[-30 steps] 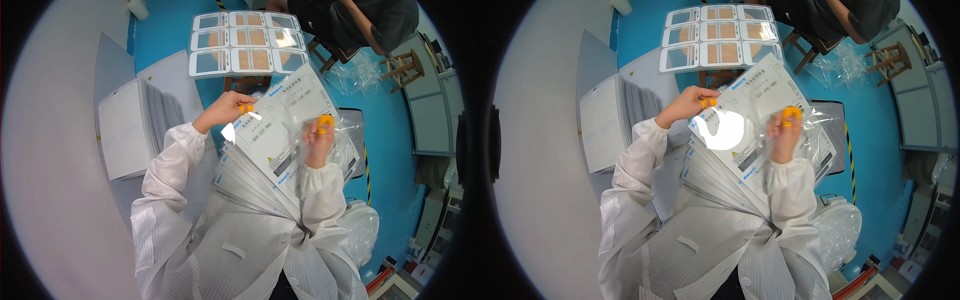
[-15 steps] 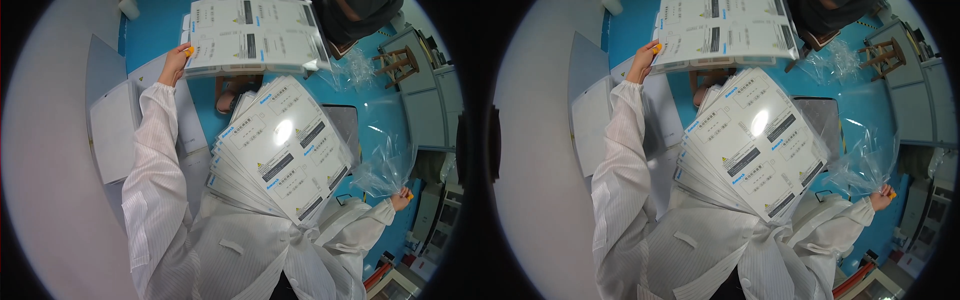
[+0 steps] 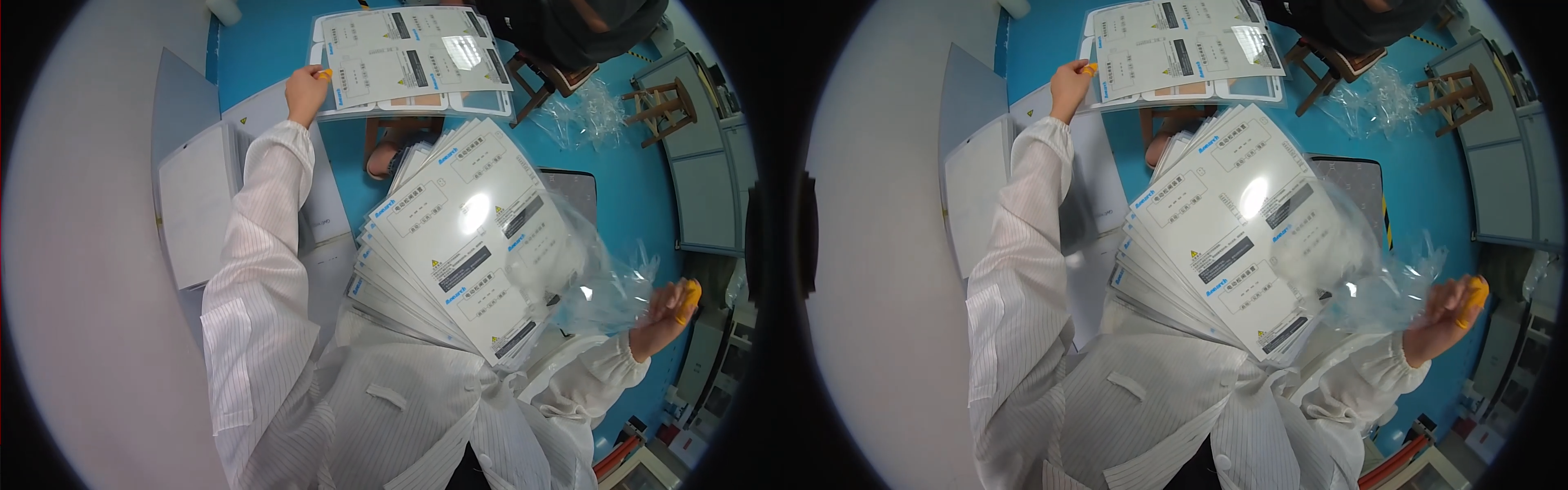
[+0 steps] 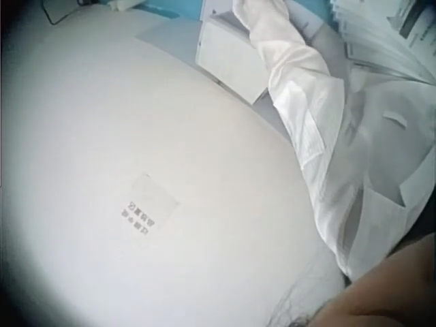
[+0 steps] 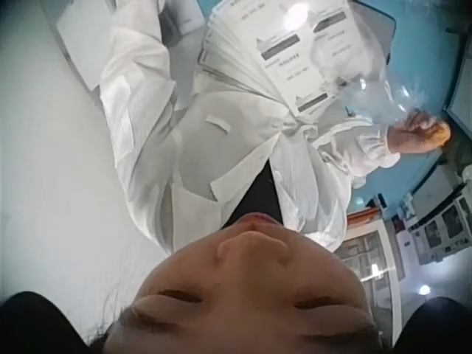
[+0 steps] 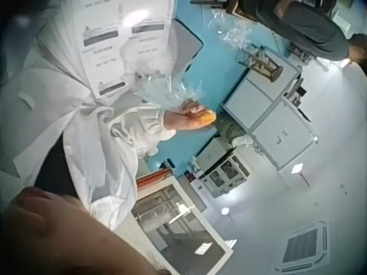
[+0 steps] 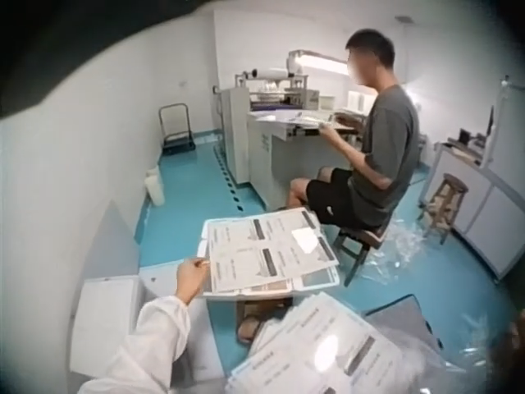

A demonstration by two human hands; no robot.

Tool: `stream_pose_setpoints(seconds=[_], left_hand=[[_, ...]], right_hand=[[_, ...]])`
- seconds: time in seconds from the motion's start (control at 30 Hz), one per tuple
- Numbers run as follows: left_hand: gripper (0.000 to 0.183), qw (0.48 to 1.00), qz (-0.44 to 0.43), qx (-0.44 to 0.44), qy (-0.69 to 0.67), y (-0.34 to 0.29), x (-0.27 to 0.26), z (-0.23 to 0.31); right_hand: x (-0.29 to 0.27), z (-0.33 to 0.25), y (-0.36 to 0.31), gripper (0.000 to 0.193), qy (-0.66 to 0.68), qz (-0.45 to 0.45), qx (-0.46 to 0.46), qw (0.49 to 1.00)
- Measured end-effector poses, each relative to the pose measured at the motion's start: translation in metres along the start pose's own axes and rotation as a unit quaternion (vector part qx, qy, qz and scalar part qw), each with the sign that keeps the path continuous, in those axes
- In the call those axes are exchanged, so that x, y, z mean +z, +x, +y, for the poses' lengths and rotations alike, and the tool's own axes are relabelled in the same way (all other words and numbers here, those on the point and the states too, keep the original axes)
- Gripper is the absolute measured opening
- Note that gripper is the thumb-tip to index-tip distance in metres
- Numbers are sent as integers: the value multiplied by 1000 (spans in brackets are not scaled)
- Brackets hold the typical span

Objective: Placing printed sheets into plastic protective sleeves in an industrial setting.

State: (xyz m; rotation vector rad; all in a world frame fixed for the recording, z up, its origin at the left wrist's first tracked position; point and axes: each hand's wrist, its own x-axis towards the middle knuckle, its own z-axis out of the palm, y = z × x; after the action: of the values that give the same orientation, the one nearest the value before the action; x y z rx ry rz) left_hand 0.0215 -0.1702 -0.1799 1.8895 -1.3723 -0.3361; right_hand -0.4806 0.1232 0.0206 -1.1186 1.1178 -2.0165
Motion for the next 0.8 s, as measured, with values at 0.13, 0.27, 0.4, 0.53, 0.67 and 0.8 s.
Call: stream_pose_setpoints(seconds=[0.13, 0.27, 0.4, 0.53, 0.67, 0.8], left_hand=[[24, 961, -255, 87, -59, -70, -33, 19], [23, 848, -514, 126, 30, -148, -55, 22], [19, 865, -493, 98, 3, -176, -79, 46], [18, 885, -463, 53, -22, -174, -89, 59], [16, 886, -458, 24, -74, -176, -91, 61], [15, 890, -449, 32, -68, -178, -92, 59]], right_hand=[[77, 49, -35, 45, -88, -130, 93, 983], [142, 99, -67, 24, -174, -299, 131, 929], [175, 146, -99, 17, -265, -369, 144, 879], [207, 168, -129, 32, -347, -391, 38, 852], [226, 187, -152, 42, -411, -416, 70, 808], [224, 197, -149, 38, -389, -386, 78, 833]])
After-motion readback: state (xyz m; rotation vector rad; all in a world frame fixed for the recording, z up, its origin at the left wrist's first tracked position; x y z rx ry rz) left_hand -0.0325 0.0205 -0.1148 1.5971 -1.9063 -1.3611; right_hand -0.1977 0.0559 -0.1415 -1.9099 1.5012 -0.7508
